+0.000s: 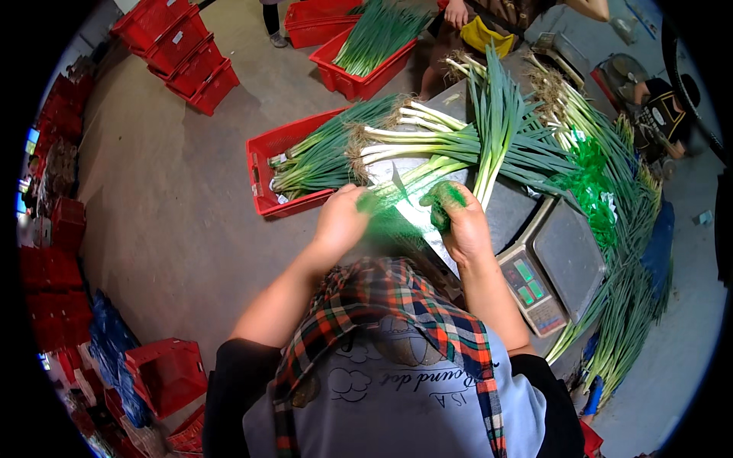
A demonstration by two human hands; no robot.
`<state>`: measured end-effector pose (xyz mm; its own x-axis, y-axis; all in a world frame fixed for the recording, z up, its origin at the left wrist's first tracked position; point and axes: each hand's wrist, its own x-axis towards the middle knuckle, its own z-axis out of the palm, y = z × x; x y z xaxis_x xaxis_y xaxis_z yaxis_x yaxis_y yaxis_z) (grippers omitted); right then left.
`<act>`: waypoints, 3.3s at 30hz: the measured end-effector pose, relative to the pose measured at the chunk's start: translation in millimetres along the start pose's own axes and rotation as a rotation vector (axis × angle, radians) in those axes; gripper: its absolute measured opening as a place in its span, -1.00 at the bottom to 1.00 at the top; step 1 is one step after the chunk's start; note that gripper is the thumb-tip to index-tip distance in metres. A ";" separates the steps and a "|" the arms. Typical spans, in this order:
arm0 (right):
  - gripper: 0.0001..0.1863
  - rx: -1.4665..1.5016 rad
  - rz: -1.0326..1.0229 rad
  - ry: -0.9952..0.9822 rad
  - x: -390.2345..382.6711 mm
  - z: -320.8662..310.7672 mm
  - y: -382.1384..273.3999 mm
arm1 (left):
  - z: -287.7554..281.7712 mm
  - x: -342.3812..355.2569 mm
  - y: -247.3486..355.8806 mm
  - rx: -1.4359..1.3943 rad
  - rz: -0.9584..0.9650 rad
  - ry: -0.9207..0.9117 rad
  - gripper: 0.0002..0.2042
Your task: The person takes bunches of leeks from a bin, weighs them on a digital scale, bundles them with green mesh netting, and secures the bundles with a green tie.
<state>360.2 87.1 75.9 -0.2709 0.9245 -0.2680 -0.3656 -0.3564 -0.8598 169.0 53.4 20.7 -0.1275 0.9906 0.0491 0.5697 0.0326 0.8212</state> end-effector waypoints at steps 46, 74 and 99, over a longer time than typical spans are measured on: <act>-0.34 -0.253 0.077 -0.619 9.4 42.5 37.5 | -50.0 36.4 141.0 -0.929 0.299 0.603 -0.77; -0.77 -0.789 -0.556 -0.384 -35.1 59.6 -10.6 | -35.3 30.4 44.0 0.162 0.296 0.364 -0.33; -0.56 -1.110 0.170 0.285 -120.4 -150.8 -10.4 | 203.3 -86.3 13.3 -0.438 -0.009 -0.570 -0.52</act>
<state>530.9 -0.2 51.6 0.0205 0.9233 -0.3836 0.6775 -0.2949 -0.6738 352.6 -4.7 -88.2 0.3814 0.9096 -0.1647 0.1768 0.1031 0.9788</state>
